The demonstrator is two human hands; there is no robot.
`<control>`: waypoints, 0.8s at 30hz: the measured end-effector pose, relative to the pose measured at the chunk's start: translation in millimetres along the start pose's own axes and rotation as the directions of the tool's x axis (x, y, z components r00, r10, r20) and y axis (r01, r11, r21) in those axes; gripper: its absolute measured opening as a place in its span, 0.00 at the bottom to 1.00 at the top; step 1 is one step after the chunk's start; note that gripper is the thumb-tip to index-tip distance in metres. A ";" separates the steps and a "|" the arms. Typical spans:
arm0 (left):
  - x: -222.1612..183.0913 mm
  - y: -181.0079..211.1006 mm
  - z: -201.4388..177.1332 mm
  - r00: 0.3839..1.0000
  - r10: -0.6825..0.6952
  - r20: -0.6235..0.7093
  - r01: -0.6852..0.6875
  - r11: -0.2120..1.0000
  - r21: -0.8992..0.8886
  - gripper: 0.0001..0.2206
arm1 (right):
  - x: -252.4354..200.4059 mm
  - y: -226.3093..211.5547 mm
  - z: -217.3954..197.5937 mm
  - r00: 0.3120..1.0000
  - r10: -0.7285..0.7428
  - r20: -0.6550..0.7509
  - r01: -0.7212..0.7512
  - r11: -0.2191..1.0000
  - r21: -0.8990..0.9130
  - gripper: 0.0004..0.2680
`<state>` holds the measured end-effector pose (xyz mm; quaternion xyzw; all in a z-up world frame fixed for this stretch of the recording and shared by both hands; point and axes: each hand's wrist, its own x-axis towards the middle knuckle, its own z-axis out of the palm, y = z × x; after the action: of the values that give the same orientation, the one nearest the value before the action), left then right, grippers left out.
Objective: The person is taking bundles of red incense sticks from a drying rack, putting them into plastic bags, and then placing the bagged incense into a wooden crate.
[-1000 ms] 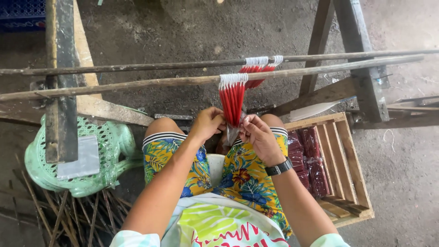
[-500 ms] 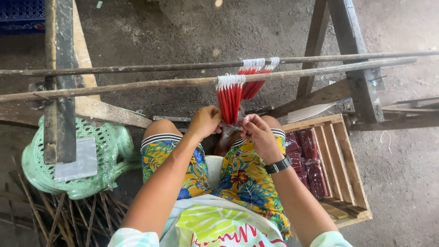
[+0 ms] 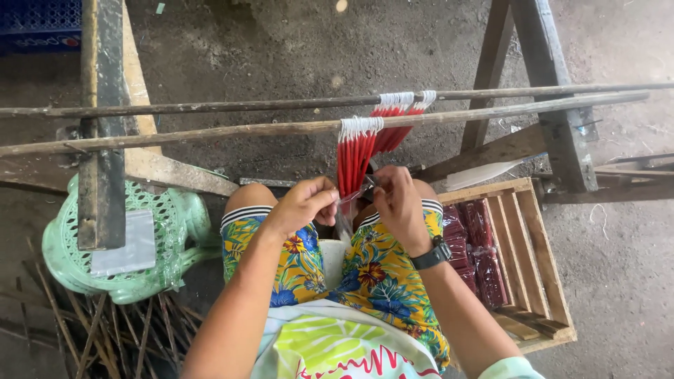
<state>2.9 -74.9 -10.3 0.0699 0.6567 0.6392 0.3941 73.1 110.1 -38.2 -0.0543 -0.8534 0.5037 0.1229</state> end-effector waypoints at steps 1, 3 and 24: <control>-2.6 -1.0 -0.8 0.997 0.019 0.070 -0.018 1.000 -0.010 0.06 | -1.4 -11.2 -2.1 0.990 -0.140 0.000 0.139 0.985 -0.104 0.08; -3.7 -2.8 -3.4 0.994 0.043 0.105 -0.043 0.999 0.002 0.06 | 0.0 -33.2 -4.0 0.946 -0.323 0.019 0.322 0.933 -0.158 0.08; -95.2 79.2 -2.3 0.291 0.785 0.547 -0.526 0.608 -0.594 0.22 | -4.5 -55.0 -17.4 0.930 -0.186 0.318 0.249 0.953 -0.171 0.10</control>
<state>33.6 -119.8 101.0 0.5409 0.2240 0.7378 0.3359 83.7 97.1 17.1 0.1050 -0.9108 0.3972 0.0417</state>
